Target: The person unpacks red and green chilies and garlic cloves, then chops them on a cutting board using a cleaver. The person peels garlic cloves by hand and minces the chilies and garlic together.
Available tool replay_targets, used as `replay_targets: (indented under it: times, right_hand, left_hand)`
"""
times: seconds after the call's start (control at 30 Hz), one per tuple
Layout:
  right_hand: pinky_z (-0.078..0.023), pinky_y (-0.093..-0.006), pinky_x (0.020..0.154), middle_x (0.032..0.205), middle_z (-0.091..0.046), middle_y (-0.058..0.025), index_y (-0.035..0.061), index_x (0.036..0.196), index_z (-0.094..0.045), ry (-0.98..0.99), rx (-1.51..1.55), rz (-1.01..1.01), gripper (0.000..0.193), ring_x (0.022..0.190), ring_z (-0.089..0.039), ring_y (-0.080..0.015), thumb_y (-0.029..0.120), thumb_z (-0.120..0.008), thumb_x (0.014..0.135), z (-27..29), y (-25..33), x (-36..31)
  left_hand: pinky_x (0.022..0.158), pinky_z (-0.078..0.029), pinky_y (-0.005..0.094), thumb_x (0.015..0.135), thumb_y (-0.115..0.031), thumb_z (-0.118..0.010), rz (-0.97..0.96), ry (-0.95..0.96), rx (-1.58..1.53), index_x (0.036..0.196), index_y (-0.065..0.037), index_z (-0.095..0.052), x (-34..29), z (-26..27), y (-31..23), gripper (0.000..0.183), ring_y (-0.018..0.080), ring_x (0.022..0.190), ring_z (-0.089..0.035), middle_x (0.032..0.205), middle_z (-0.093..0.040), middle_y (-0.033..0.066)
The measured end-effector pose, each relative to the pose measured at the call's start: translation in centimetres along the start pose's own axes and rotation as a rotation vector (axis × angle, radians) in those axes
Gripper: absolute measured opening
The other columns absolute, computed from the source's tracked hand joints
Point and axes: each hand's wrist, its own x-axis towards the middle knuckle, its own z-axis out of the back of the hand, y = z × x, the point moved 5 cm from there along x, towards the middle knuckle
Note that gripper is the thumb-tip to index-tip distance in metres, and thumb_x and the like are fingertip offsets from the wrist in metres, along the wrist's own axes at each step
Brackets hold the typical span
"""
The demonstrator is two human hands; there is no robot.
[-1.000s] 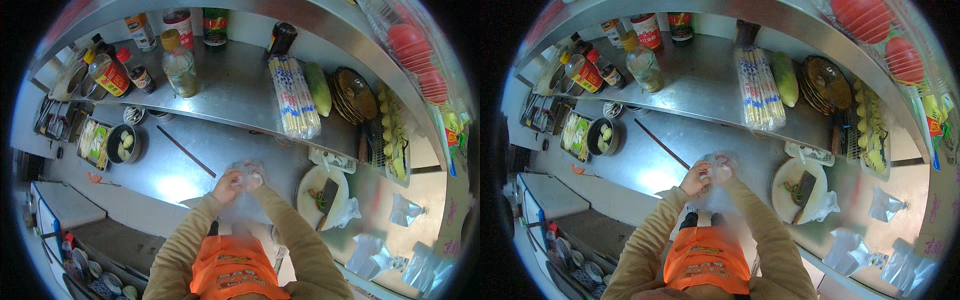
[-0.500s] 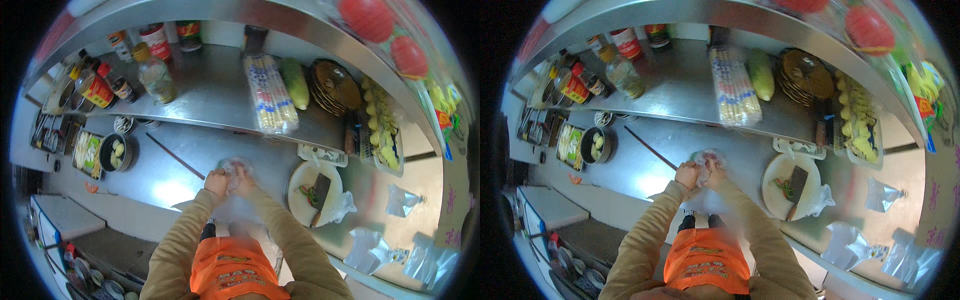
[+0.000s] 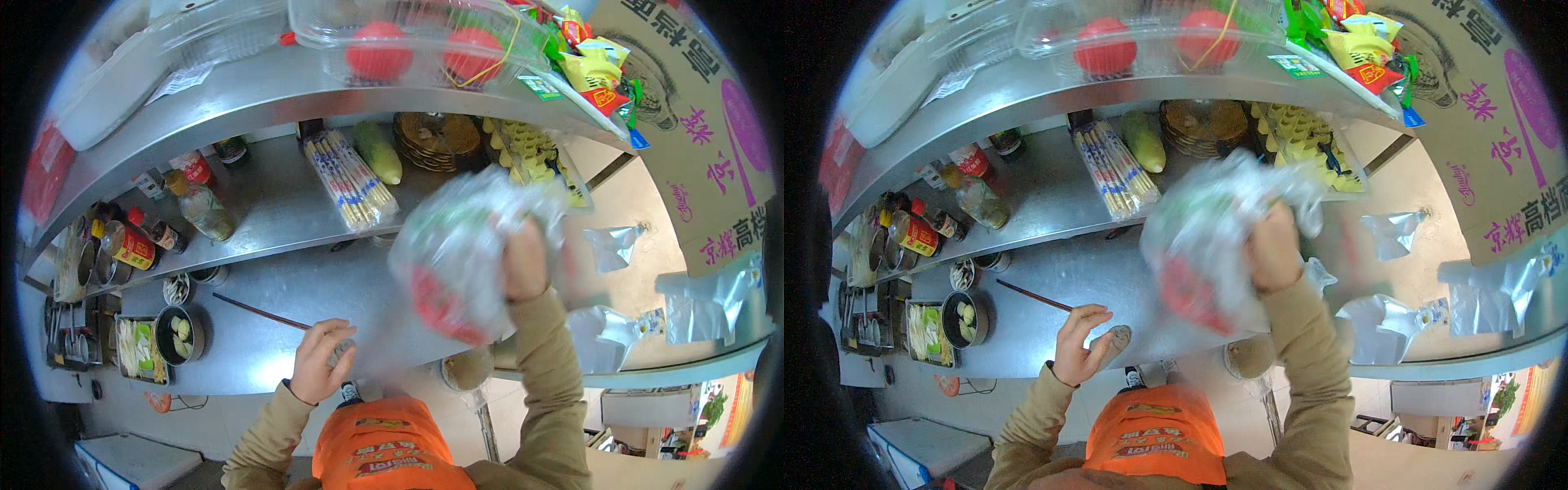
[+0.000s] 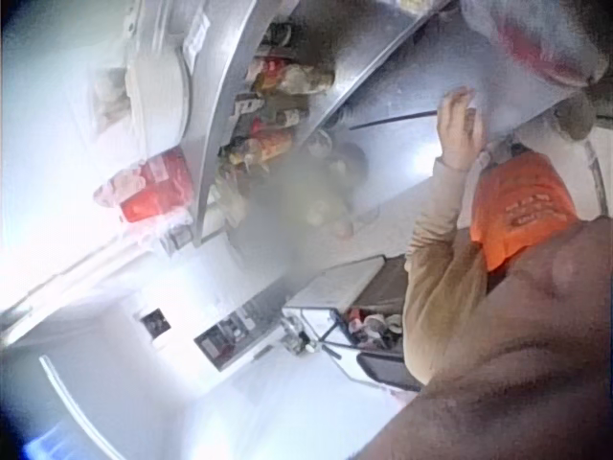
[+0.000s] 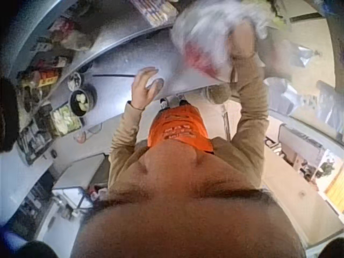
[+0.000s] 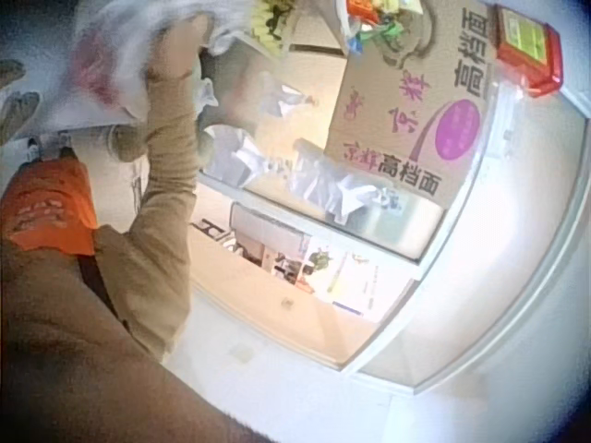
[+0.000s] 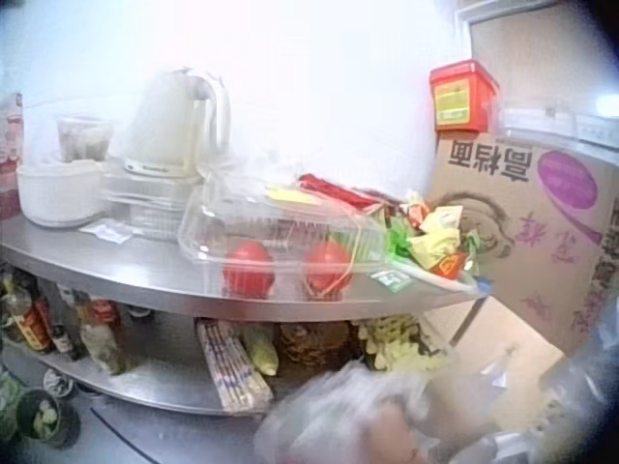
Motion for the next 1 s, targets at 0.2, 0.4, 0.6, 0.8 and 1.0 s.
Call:
replay_targets:
  times: [0.2,0.4,0.6,0.8,1.0]
  right_hand:
    - [-0.056,-0.0338,0.073,0.096,-0.069,-0.0076,0.0025,0.108,-0.065,-0.139,0.556,-0.086,0.025,0.084,-0.067,-0.0185,0.025,-0.061,0.098,2.3,0.5,12.3]
    - [-0.052,-0.0425,0.101,0.128,-0.061,-0.0115,0.0061,0.128,-0.054,-0.211,0.789,0.113,0.028,0.115,-0.06,-0.026,0.016,-0.056,0.102,1.4,-1.6,20.5]
    - [-0.053,-0.0378,0.102,0.129,-0.06,-0.0168,-0.0025,0.14,-0.044,0.015,0.095,0.034,0.045,0.113,-0.063,-0.028,0.01,-0.059,0.099,0.0,0.5,15.0]
    - [-0.056,-0.0306,0.089,0.113,-0.07,-0.0121,-0.0019,0.123,-0.063,0.156,-0.08,-0.145,0.029,0.102,-0.068,-0.0184,0.007,-0.062,0.096,5.9,-3.5,-0.3]
    - [-0.055,-0.03,0.077,0.101,-0.073,-0.0129,-0.0005,0.108,-0.069,0.08,-0.643,-0.41,0.019,0.09,-0.069,-0.0171,0.007,-0.064,0.091,17.4,-19.8,-11.4]
  left_hand:
    - [0.084,-0.053,0.0421,0.089,-0.013,-0.068,0.131,0.145,-0.031,0.108,-0.003,-0.067,-7.7,-2.9,6.3,0.022,0.0354,0.098,-0.064,0.11,-0.063,0.017]
    - [0.085,-0.053,0.046,0.086,-0.018,-0.069,0.326,0.323,0.133,0.105,-0.009,-0.069,-18.2,-7.6,15.2,0.021,0.0367,0.099,-0.062,0.105,-0.063,0.0153]
    - [0.091,-0.047,0.0544,0.086,-0.025,-0.066,0.5,0.362,0.512,0.125,-0.014,-0.058,-22.3,-12.0,24.1,0.041,0.0407,0.115,-0.054,0.126,-0.053,0.0197]
    - [0.092,-0.041,0.0516,0.087,-0.026,-0.065,0.686,0.537,0.612,0.121,-0.009,-0.054,-23.5,-11.6,29.6,0.039,0.0311,0.111,-0.06,0.115,-0.065,0.014]
    - [0.088,-0.044,0.051,0.08,-0.014,-0.066,0.476,0.394,0.372,0.119,-0.009,-0.053,-14.2,-16.0,25.0,0.041,0.037,0.099,-0.063,0.097,-0.066,0.0153]
